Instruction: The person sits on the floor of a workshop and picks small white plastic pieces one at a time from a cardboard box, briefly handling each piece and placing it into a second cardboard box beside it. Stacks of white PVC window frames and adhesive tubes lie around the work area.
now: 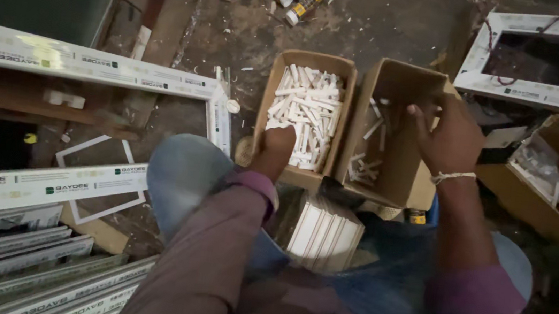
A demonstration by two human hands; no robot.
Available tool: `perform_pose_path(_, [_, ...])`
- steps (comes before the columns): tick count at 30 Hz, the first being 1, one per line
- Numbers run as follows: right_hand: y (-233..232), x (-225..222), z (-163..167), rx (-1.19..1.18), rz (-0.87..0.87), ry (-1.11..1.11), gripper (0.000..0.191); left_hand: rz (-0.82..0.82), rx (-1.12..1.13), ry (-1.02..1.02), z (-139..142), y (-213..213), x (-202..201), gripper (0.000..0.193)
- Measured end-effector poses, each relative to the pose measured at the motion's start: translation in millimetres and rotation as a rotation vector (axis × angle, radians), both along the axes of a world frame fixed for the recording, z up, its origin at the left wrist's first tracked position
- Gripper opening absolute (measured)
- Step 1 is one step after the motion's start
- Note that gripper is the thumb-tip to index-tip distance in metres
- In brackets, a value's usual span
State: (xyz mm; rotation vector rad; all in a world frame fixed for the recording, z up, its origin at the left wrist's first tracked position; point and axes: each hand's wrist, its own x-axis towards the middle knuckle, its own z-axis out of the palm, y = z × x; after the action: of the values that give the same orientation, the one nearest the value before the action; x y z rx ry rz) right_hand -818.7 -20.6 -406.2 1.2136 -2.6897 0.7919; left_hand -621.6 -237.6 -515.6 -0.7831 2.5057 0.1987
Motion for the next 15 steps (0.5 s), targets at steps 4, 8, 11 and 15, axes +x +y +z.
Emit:
perform_pose_path(4, [3, 2, 6, -0.091, 0.005, -0.083, 0.03, 0.013, 0.011, 0.083, 7, -3, -2, 0.039])
perform_pose_path(8, [5, -1, 6, -0.14, 0.004, -0.153, 0.031, -0.011, 0.124, 0.234, 25, -20, -28, 0.079])
perform_pose_path(11, [0, 2, 2, -0.117, 0.0, -0.371, 0.032, -0.037, 0.532, 0.501, 43, -18, -44, 0.063])
perform_pose_path(15, [-12, 13, -11, -0.238, 0.259, -0.599, 0.027, 0.295, 1.353, 0.598, 73, 3, -43, 0.05])
